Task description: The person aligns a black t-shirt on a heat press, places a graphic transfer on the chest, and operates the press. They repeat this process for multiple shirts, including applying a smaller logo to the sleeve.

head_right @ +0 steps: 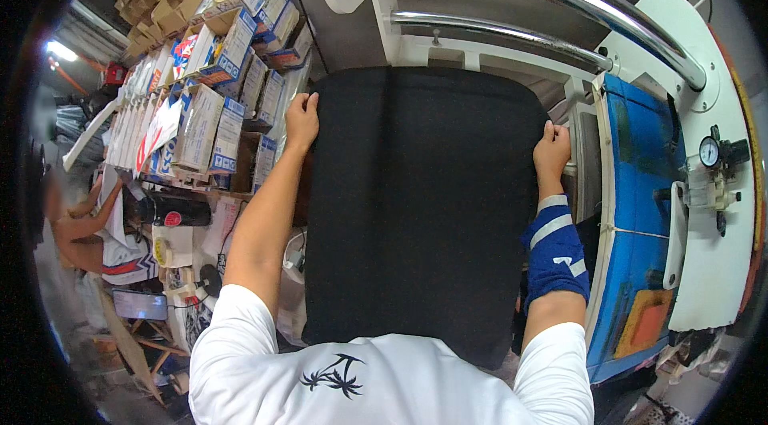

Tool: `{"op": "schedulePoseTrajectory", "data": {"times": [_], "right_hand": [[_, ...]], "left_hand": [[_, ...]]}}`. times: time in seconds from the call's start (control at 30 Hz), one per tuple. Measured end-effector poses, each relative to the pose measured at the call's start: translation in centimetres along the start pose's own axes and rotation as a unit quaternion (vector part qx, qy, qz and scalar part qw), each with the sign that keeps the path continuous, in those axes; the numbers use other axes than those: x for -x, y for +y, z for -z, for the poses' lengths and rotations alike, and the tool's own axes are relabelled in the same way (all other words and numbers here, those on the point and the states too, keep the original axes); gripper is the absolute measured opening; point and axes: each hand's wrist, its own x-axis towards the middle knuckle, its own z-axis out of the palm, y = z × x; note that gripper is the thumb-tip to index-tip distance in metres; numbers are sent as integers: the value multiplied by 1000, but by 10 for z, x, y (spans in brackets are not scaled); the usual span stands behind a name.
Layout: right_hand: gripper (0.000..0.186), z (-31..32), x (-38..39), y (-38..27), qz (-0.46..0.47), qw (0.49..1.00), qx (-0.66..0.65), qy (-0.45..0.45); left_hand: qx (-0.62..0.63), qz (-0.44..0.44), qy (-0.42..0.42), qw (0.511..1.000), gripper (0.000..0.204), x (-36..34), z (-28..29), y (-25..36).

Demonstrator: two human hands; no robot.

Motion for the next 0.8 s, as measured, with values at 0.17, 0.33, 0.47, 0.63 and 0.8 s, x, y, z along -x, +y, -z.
{"op": "schedulePoseTrajectory", "data": {"times": [0.17,0.33,0.47,0.63,0.8], "right_hand": [[29,-8,-4,34,20,994,32,-103],[34,60,65,-29,66,992,71,-78],[48,154,231,13,-127,965,-34,-225],[44,247,310,47,-209,936,-63,-277],[25,292,326,69,-404,813,-334,-253]], "left_hand": [[-60,2,-71,996,29,-4,-14,-7],[75,123,-180,973,36,71,56,-11],[148,188,-387,891,42,229,157,-55],[187,374,-371,829,29,327,239,-40],[382,432,-351,737,20,326,261,-69]]}}
